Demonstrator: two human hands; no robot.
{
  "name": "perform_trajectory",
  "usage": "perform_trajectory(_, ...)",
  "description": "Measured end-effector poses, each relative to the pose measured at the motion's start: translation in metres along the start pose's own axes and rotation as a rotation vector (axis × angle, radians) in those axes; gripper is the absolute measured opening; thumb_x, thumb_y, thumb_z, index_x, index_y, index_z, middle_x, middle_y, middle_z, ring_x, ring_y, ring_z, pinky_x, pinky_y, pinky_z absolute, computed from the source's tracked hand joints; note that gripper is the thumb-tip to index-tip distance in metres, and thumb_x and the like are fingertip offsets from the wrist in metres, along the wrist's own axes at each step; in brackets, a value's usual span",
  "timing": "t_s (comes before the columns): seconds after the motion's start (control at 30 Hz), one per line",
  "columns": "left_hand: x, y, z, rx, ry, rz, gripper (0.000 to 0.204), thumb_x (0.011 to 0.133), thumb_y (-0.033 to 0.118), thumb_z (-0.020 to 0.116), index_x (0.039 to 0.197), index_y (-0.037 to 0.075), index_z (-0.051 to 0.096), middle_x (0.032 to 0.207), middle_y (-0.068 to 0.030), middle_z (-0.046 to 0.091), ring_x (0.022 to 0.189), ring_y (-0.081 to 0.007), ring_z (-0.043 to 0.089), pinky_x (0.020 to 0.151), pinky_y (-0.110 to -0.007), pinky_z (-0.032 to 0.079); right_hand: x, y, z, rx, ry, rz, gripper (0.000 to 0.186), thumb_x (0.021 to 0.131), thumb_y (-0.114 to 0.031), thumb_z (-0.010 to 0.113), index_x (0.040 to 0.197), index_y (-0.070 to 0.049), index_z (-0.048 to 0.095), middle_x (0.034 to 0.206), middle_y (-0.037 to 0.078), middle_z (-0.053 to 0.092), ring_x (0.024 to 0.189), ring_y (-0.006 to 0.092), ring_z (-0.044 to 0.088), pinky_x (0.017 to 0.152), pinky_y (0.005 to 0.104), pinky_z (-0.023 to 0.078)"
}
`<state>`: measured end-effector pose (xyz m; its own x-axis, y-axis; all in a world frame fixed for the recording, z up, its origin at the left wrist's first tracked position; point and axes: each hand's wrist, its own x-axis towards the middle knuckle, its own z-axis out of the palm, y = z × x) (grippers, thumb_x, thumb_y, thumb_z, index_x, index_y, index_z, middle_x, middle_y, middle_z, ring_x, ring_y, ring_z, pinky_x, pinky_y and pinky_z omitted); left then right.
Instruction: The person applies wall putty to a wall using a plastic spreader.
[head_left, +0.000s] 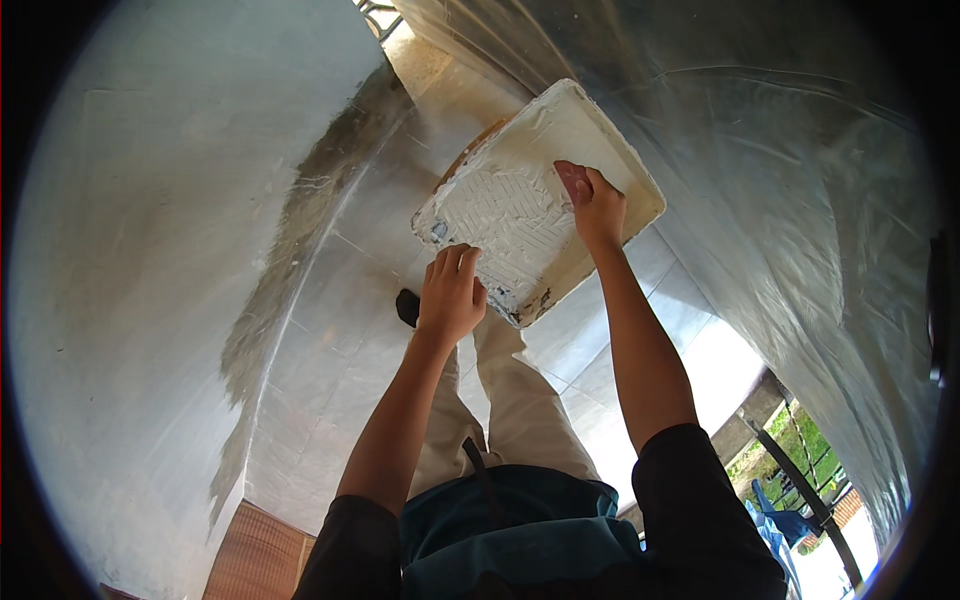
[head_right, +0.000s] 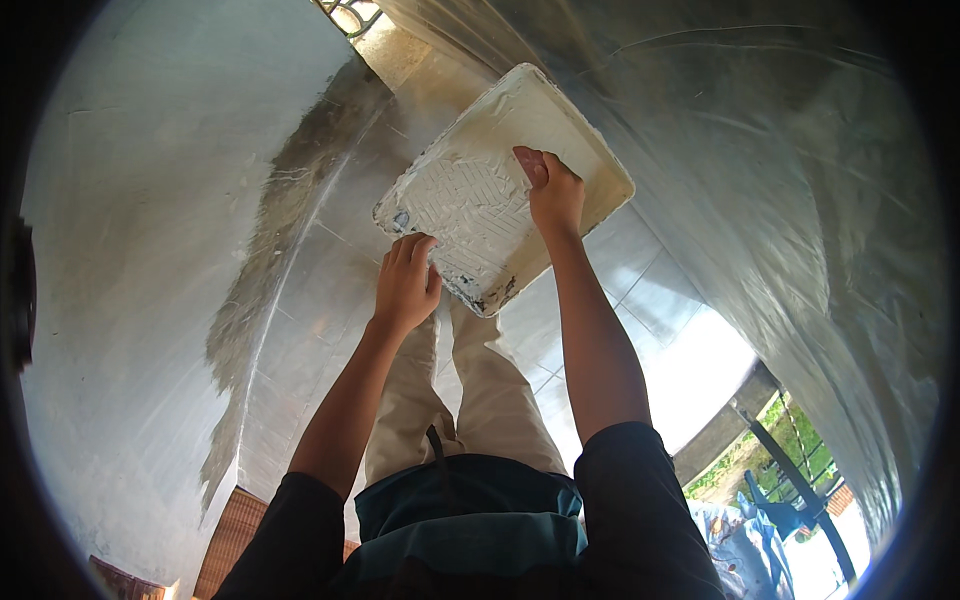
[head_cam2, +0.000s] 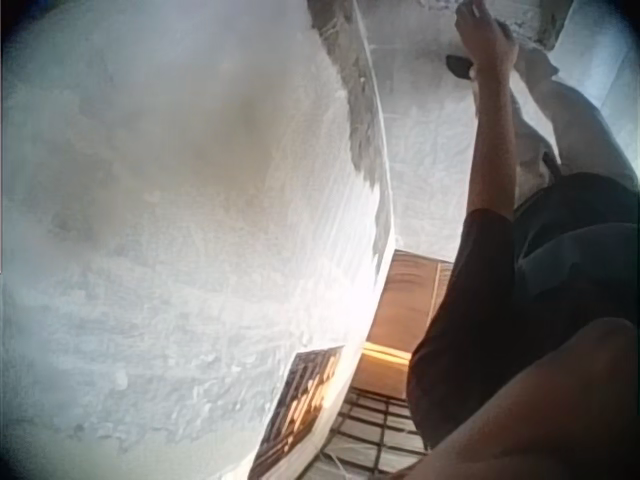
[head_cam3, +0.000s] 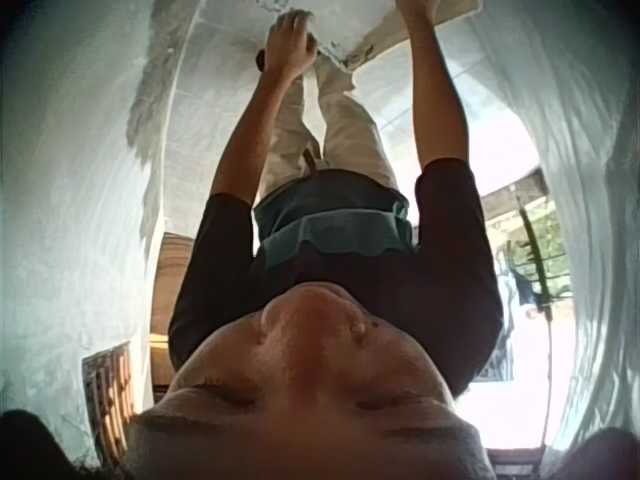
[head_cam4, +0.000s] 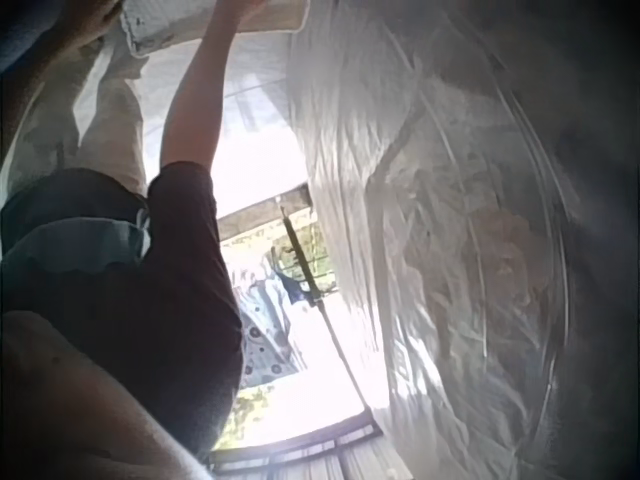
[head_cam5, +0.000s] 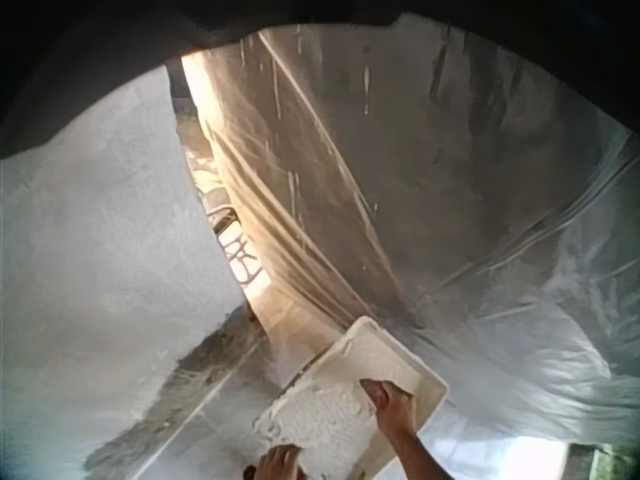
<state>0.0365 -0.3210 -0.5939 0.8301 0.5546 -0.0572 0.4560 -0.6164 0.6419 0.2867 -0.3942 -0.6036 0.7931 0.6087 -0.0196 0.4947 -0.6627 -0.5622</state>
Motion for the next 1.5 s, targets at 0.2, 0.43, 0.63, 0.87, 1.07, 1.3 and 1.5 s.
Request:
perform_trajectory(0.2,-0.008,0.004,0.007,-0.017,0.005,-0.04,0.046,0.074,0.001,0.061,0.118,0.003,0.05,0.118,-0.0144,0.055,0.113,-0.033,0.052,0.092,-0.045,0.044,0.007,0.005,-0.001,0.007,-0.046,-0.017,0.02,0.084,-0.009,0.066,0.104,-0.004,0.066,0.093,0.02,0.069,0.087,0.0401,0.066,0.076,0.0443,0.053)
perform_trajectory(0.43,-0.023,0.007,0.014,-0.041,0.0,-0.045,0.046,0.075,0.0,0.061,0.119,0.003,0.049,0.118,-0.0151,0.055,0.111,-0.0346,0.052,0.092,-0.046,0.044,0.008,0.011,-0.002,0.021,-0.075,-0.053,0.018,0.084,-0.009,0.067,0.101,-0.003,0.065,0.091,0.021,0.068,0.086,0.0408,0.066,0.075,0.0442,0.053)
perform_trajectory(0.63,-0.033,0.009,0.015,-0.039,-0.012,-0.05,0.045,0.074,0.0,0.06,0.118,0.004,0.049,0.117,-0.0143,0.055,0.111,-0.0343,0.052,0.092,-0.046,0.044,-0.004,0.02,-0.003,0.049,-0.141,0.001,0.017,0.085,-0.007,0.065,0.101,-0.003,0.064,0.09,0.02,0.069,0.085,0.0402,0.066,0.075,0.0441,0.053)
perform_trajectory(0.87,-0.037,0.006,0.018,-0.033,-0.015,-0.06,0.045,0.074,0.0,0.061,0.118,0.004,0.049,0.117,-0.0143,0.055,0.112,-0.0344,0.052,0.093,-0.046,0.043,-0.007,0.042,0.007,0.121,-0.206,0.1,0.027,0.086,-0.011,0.066,0.112,-0.003,0.064,0.094,0.021,0.069,0.087,0.0361,0.068,0.079,0.0392,0.052)
perform_trajectory(1.07,-0.039,0.006,0.015,-0.016,-0.003,-0.055,0.046,0.074,0.0,0.061,0.118,0.003,0.05,0.117,-0.0158,0.056,0.111,-0.0358,0.053,0.093,-0.046,0.043,-0.025,0.075,0.026,0.246,-0.266,0.202,0.029,0.086,-0.012,0.067,0.113,0.0,0.063,0.097,0.019,0.069,0.089,0.0294,0.068,0.08,0.036,0.052)
perform_trajectory(1.3,-0.034,-0.003,-0.007,0.041,0.031,-0.061,0.045,0.074,0.001,0.06,0.118,0.003,0.05,0.117,-0.0162,0.055,0.111,-0.0363,0.052,0.094,-0.047,0.043,-0.034,0.058,0.026,1.068,-0.351,0.529,0.028,0.09,-0.004,0.061,0.117,0.003,0.061,0.102,0.007,0.067,0.094,0.0125,0.061,0.084,0.0285,0.048)
perform_trajectory(1.5,-0.011,-0.003,-0.062,0.108,0.126,-0.07,0.046,0.073,0.001,0.06,0.118,0.004,0.05,0.118,-0.0159,0.054,0.114,-0.0361,0.051,0.095,-0.046,0.042,-0.011,-0.006,0.0,1.413,-0.465,0.501,0.03,0.091,-0.004,0.06,0.121,0.001,0.058,0.112,0.008,0.065,0.102,0.0172,0.062,0.092,0.0333,0.049)
